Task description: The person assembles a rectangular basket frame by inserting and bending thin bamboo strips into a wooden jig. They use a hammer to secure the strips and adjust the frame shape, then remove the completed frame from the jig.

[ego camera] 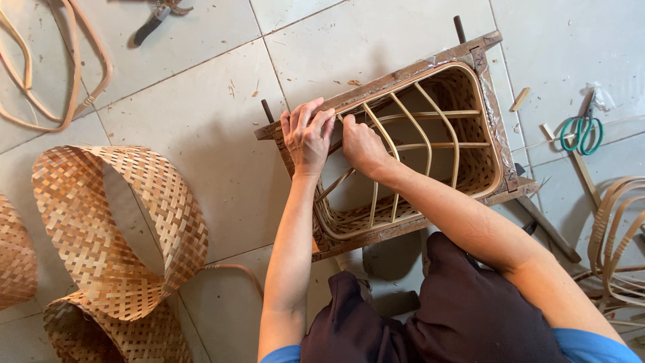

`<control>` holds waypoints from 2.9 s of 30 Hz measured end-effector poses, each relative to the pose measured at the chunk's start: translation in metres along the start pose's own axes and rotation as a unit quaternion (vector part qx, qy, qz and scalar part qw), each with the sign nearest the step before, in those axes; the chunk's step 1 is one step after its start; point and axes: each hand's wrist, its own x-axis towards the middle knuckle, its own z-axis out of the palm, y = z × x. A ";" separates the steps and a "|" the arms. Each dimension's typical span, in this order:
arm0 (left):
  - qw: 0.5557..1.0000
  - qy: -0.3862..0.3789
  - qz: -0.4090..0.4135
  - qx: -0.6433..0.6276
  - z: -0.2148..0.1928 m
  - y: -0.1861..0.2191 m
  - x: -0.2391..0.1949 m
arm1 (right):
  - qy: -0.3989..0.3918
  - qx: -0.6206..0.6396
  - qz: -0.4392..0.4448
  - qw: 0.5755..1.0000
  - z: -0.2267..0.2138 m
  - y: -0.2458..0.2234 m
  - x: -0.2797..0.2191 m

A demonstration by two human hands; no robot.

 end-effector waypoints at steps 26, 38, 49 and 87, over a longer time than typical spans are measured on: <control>1.000 0.003 0.016 0.000 -0.003 0.004 -0.001 | -0.011 0.051 -0.013 0.999 -0.001 -0.005 -0.001; 0.937 0.061 -0.268 -0.215 -0.017 -0.064 -0.052 | 0.217 0.153 -0.009 0.964 -0.171 0.229 -0.144; 0.676 0.042 -0.496 -0.544 0.001 -0.101 -0.096 | 0.154 -0.057 0.139 0.977 -0.057 0.390 -0.272; 0.973 0.081 -0.211 -0.038 -0.031 -0.027 -0.062 | 0.061 -0.095 -0.254 0.961 -0.128 0.023 -0.068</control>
